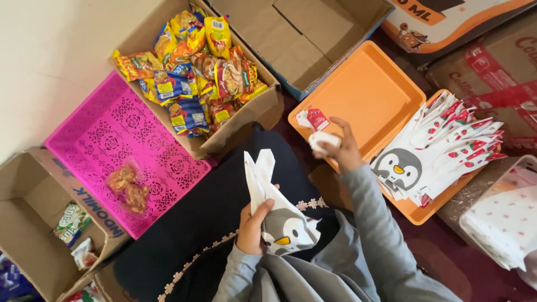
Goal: Packing small snack items into decorative gift bags
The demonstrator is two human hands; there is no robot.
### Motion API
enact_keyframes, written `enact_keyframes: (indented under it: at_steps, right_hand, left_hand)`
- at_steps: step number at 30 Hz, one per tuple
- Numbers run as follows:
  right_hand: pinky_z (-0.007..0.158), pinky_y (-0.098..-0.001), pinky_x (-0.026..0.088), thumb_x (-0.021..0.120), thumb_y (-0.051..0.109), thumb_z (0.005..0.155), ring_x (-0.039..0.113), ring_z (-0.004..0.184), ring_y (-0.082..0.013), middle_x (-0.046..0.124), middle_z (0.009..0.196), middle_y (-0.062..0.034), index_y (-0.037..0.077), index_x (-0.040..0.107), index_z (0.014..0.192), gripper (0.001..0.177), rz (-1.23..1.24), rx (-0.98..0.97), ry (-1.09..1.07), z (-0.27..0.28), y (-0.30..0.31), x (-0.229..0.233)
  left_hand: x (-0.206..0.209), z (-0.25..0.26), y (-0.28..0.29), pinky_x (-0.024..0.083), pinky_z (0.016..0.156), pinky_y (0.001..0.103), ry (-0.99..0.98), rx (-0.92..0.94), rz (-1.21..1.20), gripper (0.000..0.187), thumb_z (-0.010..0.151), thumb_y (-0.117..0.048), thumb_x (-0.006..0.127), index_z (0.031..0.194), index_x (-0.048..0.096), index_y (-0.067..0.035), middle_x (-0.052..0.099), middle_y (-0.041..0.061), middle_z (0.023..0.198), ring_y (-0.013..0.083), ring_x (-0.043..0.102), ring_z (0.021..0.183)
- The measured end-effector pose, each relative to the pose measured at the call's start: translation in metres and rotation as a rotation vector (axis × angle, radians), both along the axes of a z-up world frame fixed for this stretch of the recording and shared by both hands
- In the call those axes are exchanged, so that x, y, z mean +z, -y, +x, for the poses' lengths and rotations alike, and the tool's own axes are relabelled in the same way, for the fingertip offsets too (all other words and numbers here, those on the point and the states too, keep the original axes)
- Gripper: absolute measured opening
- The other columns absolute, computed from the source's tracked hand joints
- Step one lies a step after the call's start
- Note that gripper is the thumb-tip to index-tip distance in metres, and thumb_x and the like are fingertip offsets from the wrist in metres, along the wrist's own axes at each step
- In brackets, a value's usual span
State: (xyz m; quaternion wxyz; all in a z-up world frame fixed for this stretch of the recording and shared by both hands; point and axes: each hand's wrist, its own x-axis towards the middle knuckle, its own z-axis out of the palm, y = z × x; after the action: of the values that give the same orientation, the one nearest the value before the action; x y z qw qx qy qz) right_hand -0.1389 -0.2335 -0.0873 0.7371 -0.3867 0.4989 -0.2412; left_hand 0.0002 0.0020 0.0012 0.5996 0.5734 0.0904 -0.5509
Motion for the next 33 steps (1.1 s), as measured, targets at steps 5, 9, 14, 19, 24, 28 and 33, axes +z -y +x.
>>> enact_keyframes:
  at_steps: [5, 9, 14, 19, 24, 28, 33]
  right_hand:
    - [0.077, -0.0318, 0.063, 0.078, -0.003, 0.082, 0.073, 0.085, -0.0231, 0.075, 0.105, -0.0154, 0.006, 0.07, 0.118, 0.039, -0.127, 0.179, 0.213, 0.025, -0.085, 0.02]
    - [0.086, -0.0248, 0.052, 0.073, -0.004, 0.089, 0.064, 0.095, -0.0129, 0.07, 0.104, -0.0054, 0.002, 0.075, 0.105, 0.017, -0.301, 0.226, 0.319, 0.068, -0.148, 0.033]
    - [0.077, -0.0281, 0.059, 0.066, 0.013, 0.097, 0.072, 0.087, -0.0139, 0.079, 0.099, -0.0091, 0.0, 0.075, 0.114, 0.023, -0.118, 0.465, 0.338, 0.097, -0.195, 0.04]
    - [0.066, -0.0236, 0.052, 0.073, 0.042, 0.086, 0.065, 0.083, -0.0092, 0.072, 0.104, -0.0023, 0.007, 0.069, 0.12, 0.049, -0.118, 0.81, 0.432, 0.133, -0.216, 0.011]
    - [0.052, -0.0277, 0.057, 0.078, -0.012, 0.072, 0.073, 0.066, -0.0221, 0.074, 0.084, -0.0165, 0.001, 0.072, 0.096, 0.027, 0.212, 0.734, 0.329, 0.165, -0.247, -0.03]
    - [0.064, -0.0312, 0.06, 0.068, -0.004, 0.088, 0.076, 0.075, -0.0257, 0.073, 0.087, -0.0169, 0.004, 0.068, 0.093, 0.009, 0.275, 0.537, 0.266, 0.168, -0.224, -0.059]
    - [0.071, -0.0269, 0.065, 0.062, 0.008, 0.095, 0.072, 0.083, -0.0136, 0.071, 0.096, -0.0071, 0.001, 0.064, 0.129, 0.035, 0.107, 0.908, 0.217, 0.166, -0.221, -0.04]
  left_hand:
    - [0.004, 0.001, -0.021, 0.052, 0.077, 0.026, 0.078, -0.054, -0.044, 0.042, 0.087, -0.019, 0.069, 0.12, 0.076, 0.006, 0.077, 0.013, 0.11, 0.0172, 0.068, 0.091]
    - [-0.002, 0.009, -0.05, 0.052, 0.078, 0.028, 0.247, 0.034, 0.015, 0.031, 0.089, -0.017, 0.069, 0.108, 0.079, 0.005, 0.076, 0.008, 0.098, 0.0141, 0.065, 0.09]
    - [0.012, 0.028, -0.093, 0.052, 0.099, 0.03, 0.359, 0.184, 0.073, 0.042, 0.087, -0.021, 0.069, 0.12, 0.076, 0.003, 0.076, 0.017, 0.122, 0.0203, 0.069, 0.116]
    - [0.026, 0.058, -0.15, 0.056, 0.091, 0.028, 0.574, 0.048, 0.183, 0.032, 0.087, -0.02, 0.07, 0.108, 0.082, 0.001, 0.081, 0.01, 0.115, 0.0166, 0.074, 0.107]
    - [0.016, 0.074, -0.188, 0.058, 0.08, 0.036, 0.714, -0.089, 0.233, 0.026, 0.085, -0.029, 0.076, 0.08, 0.084, -0.005, 0.082, 0.006, 0.086, 0.0199, 0.077, 0.083]
    - [-0.016, 0.075, -0.204, 0.054, 0.067, 0.036, 0.635, -0.083, 0.314, 0.031, 0.084, -0.035, 0.075, 0.075, 0.08, -0.006, 0.071, 0.008, 0.062, 0.0156, 0.065, 0.067]
    - [-0.031, 0.079, -0.202, 0.051, 0.065, 0.029, 0.548, 0.101, 0.24, 0.026, 0.084, -0.031, 0.079, 0.073, 0.08, -0.008, 0.069, 0.001, 0.061, 0.0096, 0.057, 0.071]
